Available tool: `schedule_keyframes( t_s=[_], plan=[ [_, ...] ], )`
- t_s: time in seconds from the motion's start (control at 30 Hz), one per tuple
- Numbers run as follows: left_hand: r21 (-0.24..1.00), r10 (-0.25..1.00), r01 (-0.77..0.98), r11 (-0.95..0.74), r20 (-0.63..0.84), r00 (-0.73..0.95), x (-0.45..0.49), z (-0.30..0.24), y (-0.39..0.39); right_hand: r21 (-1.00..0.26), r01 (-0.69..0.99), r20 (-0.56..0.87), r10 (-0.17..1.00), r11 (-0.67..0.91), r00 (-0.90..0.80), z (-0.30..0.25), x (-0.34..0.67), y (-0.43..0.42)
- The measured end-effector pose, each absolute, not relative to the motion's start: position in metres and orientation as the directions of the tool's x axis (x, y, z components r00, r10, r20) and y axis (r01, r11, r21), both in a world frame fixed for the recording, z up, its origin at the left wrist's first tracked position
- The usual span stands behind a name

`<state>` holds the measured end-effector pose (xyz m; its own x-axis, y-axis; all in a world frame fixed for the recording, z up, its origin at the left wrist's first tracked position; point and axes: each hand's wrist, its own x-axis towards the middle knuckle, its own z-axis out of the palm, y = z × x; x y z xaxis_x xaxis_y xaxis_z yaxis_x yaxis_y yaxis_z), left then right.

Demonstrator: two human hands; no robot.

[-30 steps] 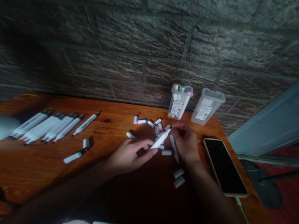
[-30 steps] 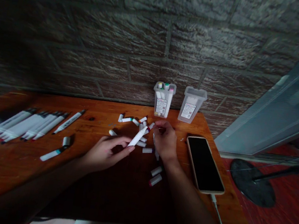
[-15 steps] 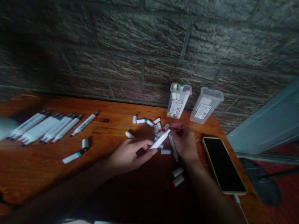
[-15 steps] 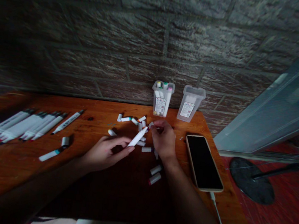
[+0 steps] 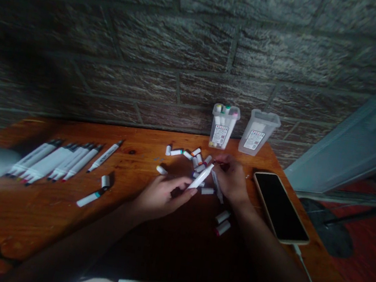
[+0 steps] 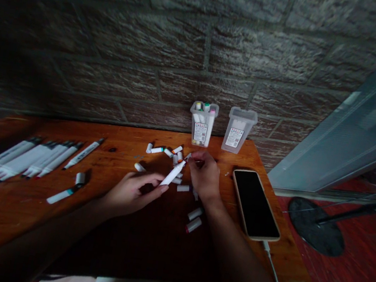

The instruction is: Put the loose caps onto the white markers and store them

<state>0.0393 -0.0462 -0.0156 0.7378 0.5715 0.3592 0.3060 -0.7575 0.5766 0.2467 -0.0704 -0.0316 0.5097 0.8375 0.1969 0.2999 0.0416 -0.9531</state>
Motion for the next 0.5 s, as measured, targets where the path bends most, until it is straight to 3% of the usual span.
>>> schedule_keyframes(
  t_s=[0.5],
  plan=[
    [0.556, 0.542, 0.312, -0.771, 0.313, 0.78, 0.0383, -0.0186, -0.0459, -0.916, 0.4, 0.227, 0.813, -0.008, 0.537, -0.0229, 0.2447, -0.0723]
  ],
)
